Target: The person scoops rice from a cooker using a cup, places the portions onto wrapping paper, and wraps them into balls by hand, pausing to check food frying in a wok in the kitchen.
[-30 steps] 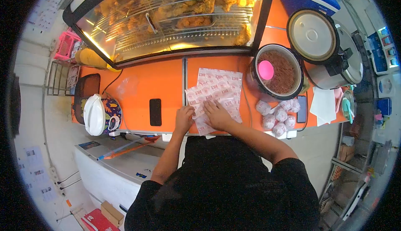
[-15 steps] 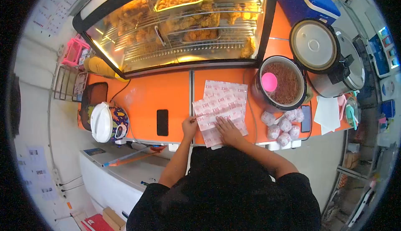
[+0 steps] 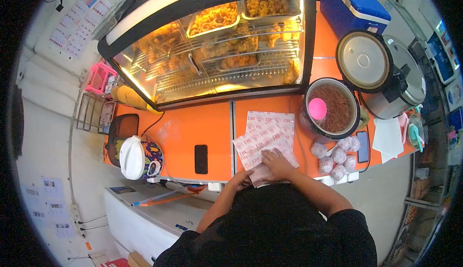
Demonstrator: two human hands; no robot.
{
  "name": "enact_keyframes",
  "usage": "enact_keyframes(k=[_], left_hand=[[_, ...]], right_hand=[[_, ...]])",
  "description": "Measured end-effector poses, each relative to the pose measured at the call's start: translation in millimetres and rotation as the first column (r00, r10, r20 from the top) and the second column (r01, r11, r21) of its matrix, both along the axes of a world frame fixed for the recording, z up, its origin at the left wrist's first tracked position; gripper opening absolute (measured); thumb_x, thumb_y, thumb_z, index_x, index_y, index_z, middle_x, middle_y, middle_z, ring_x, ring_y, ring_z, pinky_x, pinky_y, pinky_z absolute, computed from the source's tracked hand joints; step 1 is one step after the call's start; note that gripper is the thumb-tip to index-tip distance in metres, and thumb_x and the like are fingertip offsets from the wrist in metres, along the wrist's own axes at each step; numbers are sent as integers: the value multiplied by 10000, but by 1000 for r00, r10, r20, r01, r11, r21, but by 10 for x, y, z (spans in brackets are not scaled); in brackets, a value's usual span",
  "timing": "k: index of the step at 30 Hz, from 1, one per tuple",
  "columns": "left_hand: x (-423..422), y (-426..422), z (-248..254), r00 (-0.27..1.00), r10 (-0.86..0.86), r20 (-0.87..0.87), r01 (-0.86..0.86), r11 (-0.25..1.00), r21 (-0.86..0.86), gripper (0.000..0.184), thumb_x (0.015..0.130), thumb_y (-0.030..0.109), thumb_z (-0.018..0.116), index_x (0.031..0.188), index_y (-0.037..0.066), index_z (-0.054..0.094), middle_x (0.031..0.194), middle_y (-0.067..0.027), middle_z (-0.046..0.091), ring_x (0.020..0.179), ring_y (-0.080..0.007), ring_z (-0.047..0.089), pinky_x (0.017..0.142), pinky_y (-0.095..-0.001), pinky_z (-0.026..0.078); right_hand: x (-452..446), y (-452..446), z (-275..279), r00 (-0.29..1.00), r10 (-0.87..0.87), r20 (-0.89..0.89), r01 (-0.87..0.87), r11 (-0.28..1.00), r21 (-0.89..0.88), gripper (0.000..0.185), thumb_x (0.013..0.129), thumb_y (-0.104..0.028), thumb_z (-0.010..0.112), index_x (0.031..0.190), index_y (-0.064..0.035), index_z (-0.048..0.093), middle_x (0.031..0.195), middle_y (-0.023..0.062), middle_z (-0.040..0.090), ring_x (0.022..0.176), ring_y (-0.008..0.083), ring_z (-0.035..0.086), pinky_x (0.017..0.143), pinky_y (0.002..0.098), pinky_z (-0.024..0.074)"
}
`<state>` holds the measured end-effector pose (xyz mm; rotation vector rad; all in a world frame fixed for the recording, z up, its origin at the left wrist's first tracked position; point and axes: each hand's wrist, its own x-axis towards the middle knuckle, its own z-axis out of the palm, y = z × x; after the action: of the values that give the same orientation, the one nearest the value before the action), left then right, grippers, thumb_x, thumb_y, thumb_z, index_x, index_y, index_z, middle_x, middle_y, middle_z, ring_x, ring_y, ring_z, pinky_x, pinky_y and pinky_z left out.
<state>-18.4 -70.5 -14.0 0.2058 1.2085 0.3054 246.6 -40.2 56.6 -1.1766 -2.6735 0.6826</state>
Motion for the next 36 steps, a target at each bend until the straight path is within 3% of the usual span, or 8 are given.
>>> enact_keyframes(k=[4,6,10,14,18,27,32,36], left_hand=[[-263,71,-158,909,303,287,-225,935,-276,265,954,283,725,1048,57,624,779,-37,643,491,-119,467,498,-247,405],[-272,55,-169,948,128,-292,-36,953,301,323,932,284,740,1108,36,631,875,-65,670,628,-182,567,618,-316,479],[105,265,580,597,388,-702,712,148,687,437,882,394,751,1081,10,687,1101,-139,693,939,-319,672,853,-481,522],[363,613,930,447,-7,-895,893,62,446,265,874,313,775,996,81,736,1095,-123,725,1050,-325,663,918,-461,522],[189,858,313,617,-261,-742,769,396,501,281,881,292,753,1031,55,747,1027,-160,740,961,-318,710,855,-422,548],[80,833,110,665,-64,-744,695,418,585,439,830,132,818,1230,67,649,984,-131,738,922,-324,716,820,-436,557],[214,798,348,453,-95,-886,796,490,354,438,794,158,847,1183,104,653,899,-104,705,883,-326,700,769,-450,536],[272,697,202,281,317,-906,939,102,327,297,807,194,793,1080,133,692,920,-74,668,931,-293,655,846,-446,494]], right_hand=[[95,218,-374,969,138,205,-171,974,151,430,909,-367,636,1218,-71,682,1492,172,541,1418,305,483,1189,594,314],[80,328,-388,986,123,115,-127,991,31,354,903,-301,619,1155,-69,709,1360,148,631,1319,299,569,1123,557,400],[-51,596,-161,981,37,191,12,968,-249,257,891,-228,609,1052,-76,741,1051,152,734,1057,354,697,928,510,533],[-85,675,-58,997,-38,71,53,973,-225,195,872,-199,637,984,-91,756,962,176,740,932,380,715,814,510,556],[11,787,-342,985,-165,39,169,970,-172,206,860,-209,659,1000,-93,755,945,185,737,933,386,708,849,517,545],[106,760,-329,847,-507,159,531,818,-223,290,867,-169,677,1148,-99,688,1090,165,713,1083,371,668,920,529,507],[43,685,-349,900,-427,92,414,900,136,268,854,-107,654,1113,-44,689,1159,168,653,1150,366,611,932,518,513],[-37,711,-542,889,-436,139,450,887,-99,267,864,-94,613,1105,-7,685,1163,167,644,1142,354,608,967,457,525]])
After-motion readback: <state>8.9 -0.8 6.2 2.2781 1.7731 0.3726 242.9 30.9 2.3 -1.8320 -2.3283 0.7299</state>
